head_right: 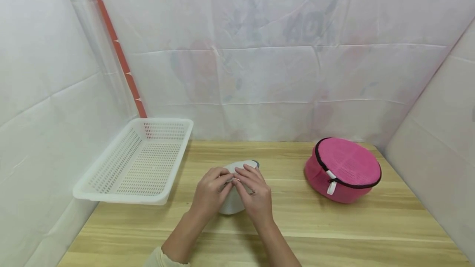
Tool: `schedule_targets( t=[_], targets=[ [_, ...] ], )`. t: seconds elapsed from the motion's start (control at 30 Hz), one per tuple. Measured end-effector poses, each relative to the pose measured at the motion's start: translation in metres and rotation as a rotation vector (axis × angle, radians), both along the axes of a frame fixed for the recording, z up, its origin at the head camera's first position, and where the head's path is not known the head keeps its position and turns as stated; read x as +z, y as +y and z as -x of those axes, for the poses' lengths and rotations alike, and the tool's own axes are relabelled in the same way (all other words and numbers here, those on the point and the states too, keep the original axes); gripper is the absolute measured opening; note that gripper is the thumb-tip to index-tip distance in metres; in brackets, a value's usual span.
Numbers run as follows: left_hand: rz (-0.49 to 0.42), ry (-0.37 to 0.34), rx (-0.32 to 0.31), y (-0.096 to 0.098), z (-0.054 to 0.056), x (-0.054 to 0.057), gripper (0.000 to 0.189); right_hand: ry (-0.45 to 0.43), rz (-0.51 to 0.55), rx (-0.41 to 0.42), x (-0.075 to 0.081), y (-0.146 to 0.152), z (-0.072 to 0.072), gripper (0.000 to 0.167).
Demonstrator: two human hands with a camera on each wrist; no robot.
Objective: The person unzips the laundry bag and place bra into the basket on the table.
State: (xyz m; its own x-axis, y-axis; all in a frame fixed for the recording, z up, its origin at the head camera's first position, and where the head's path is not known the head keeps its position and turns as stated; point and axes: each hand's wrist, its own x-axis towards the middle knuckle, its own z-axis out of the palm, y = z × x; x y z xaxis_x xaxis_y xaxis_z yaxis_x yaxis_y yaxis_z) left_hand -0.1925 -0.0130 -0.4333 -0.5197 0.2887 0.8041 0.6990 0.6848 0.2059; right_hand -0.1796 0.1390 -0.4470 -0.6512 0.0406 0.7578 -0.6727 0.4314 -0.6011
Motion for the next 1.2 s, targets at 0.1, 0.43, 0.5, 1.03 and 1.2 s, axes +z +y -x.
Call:
schedule_targets(
  t=[0.1, 0.43, 0.5, 1.03, 1.2],
  targets=[
    [-0.003, 0.002, -0.017, 0.0003, -0.0008, 0.0012, 0.011, 0.002, -0.035, -0.026, -0.0024, -0.001, 0.0002, 0.019],
    [0.004, -0.027, -0.022, 0.0002, -0.0028, 0.0012, 0.012, 0.184, -0.107, -0.107, -0.0075, -0.0046, 0.0034, 0.017],
    [0.0, -0.029, -0.025, -0.0002, -0.0028, 0.0008, 0.014, 0.193, -0.106, -0.11, -0.0078, -0.0048, 0.0037, 0.018],
    [-0.01, -0.007, -0.055, -0.005, 0.0002, -0.0007, 0.017, 0.196, -0.128, -0.13, -0.0072, -0.0016, 0.0054, 0.015],
    [-0.012, -0.029, -0.065, -0.0065, 0.0008, 0.001, 0.017, 0.199, -0.132, -0.137, -0.0073, 0.0002, 0.0058, 0.017]
  ],
)
